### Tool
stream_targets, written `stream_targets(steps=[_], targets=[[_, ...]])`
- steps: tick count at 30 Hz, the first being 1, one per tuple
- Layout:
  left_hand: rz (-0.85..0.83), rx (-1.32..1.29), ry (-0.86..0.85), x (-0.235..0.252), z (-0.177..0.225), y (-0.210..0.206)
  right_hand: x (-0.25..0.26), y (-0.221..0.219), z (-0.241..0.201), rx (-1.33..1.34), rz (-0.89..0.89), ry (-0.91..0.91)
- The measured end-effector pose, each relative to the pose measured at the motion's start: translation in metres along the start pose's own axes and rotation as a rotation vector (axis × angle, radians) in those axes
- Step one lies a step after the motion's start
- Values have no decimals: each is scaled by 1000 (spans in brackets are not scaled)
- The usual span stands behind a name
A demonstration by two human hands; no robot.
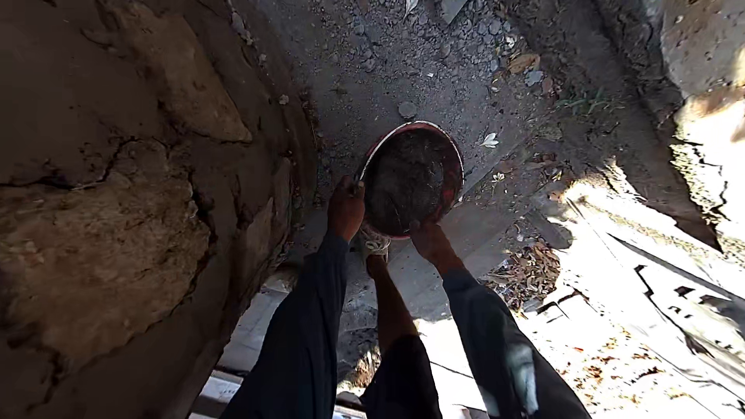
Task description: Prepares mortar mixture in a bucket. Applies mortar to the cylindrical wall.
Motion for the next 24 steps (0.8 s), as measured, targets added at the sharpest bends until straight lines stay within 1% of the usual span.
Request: stream_targets(steps=[2,4,9,11,13,17,21,24], targets=[[-3,-9,-77,-10,2,-7,3,-5,15,169,-14,63],[-7,-17,-143,-21,5,-14,8,-9,28,263,-47,81],[-33,-66,-258,-37,3,-30,26,-20,51,405,-143,5],[-32,-38,-295,-43,7,-31,26,-25,53,569,-175,6],[-42,-13,-288,-47,15,-29,24,-27,45,754,-222,37],[-59,-27,-271,-51,18,-28,26,-31,39,988,-269,107],[-84,-143,-157,-47,15,-23,24,-34,35,1188,-348,265],[-40,-160,-27,-40,3,-16,-2,-23,25,1232,-378,382]])
Point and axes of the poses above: each hand's wrist, its own x-axis towards the middle knuckle, its own y-axis out of the back of the hand, z = x × y, the point moved 3 cm from there along x, towards the middle knuckle, and after that the axes turned 13 degrees about x, right-handed, at the moved point
